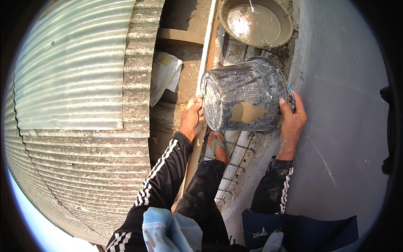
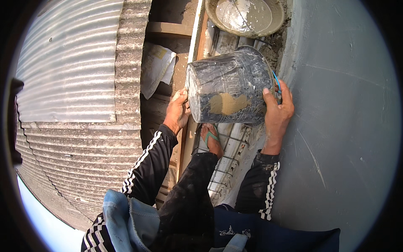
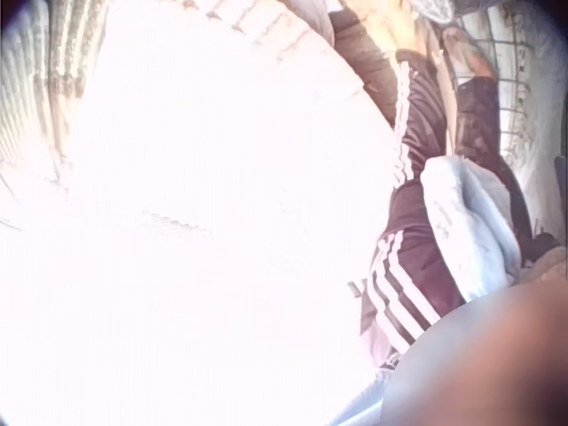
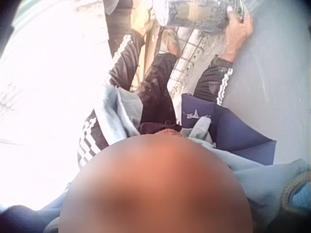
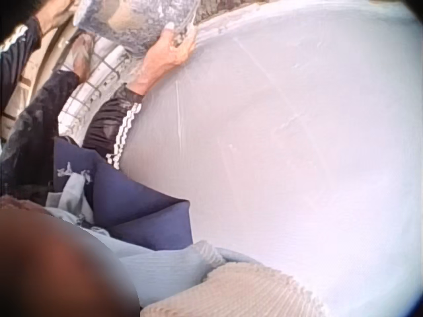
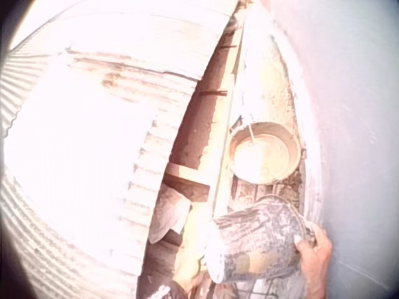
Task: The person scoops wet cement from buckets and spreads it along a narrow roof ridge using a trowel. They repeatedly walk back and forth along the ridge, refilling the trowel and smoothing the cement over a wire mesh.
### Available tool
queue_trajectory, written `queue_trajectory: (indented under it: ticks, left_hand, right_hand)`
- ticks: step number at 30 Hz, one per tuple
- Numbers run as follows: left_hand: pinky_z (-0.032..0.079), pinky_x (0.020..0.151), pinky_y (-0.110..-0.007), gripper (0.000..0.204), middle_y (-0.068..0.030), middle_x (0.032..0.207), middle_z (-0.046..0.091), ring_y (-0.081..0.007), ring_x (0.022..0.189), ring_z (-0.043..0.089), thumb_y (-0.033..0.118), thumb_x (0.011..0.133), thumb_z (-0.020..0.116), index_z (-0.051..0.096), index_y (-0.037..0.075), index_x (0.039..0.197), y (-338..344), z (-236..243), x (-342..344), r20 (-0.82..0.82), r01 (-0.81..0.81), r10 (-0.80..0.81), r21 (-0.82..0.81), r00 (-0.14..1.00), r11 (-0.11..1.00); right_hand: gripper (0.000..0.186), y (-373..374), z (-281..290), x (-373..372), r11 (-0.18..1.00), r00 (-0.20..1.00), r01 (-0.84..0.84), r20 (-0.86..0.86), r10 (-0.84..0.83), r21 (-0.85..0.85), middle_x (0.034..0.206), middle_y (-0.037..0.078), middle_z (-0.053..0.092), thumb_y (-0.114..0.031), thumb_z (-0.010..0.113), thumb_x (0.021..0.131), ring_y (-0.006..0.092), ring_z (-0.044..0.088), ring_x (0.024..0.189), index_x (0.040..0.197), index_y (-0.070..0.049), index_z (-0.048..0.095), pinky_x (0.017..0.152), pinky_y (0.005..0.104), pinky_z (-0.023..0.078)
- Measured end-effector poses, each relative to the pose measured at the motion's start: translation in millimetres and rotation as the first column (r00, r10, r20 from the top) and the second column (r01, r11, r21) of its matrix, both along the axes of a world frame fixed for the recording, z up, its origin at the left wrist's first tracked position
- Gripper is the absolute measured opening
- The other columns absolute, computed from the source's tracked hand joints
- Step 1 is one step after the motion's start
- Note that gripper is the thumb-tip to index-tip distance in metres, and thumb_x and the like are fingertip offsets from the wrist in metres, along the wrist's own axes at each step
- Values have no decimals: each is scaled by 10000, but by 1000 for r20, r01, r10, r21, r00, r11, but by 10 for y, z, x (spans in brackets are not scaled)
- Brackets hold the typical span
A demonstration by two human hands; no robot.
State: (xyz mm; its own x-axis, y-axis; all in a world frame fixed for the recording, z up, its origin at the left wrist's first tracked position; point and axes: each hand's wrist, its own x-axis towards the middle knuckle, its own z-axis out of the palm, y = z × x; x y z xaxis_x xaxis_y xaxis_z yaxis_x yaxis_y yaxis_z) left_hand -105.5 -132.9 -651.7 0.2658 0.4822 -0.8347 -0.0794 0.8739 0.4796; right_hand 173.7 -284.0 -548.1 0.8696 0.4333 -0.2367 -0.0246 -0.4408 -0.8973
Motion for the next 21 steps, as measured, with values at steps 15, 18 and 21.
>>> queue_trajectory:
  ticks: [15,18,21]
  left_hand:
    - [535,987,-414,605,-165,1251,693,-279,1120,665,519,1094,497,591,-16,1360,-773,3130,-1237,140,-256,281,-172,950,951]
    - [540,987,-441,497,-174,1257,699,-314,1127,672,476,1085,543,633,35,1295,-836,3337,-1541,277,-334,423,-315,862,888]
    - [551,958,-484,304,-127,1088,720,-303,1030,682,378,1082,586,657,84,1111,-1035,3461,-1868,29,-388,405,-233,914,892]
  right_hand:
    - [625,380,2279,-2816,691,685,-717,-91,723,91,1281,334,578,-101,538,989,486,613,1140,1515,175,344,1062,521,460]
    - [617,210,2592,-2738,362,368,-917,-9,930,-167,1311,345,591,-121,555,988,469,602,1231,1503,162,367,1067,537,457]
    - [419,280,2620,-2335,439,383,-889,-322,866,125,907,237,733,-182,630,963,480,715,878,1281,83,569,824,549,545]
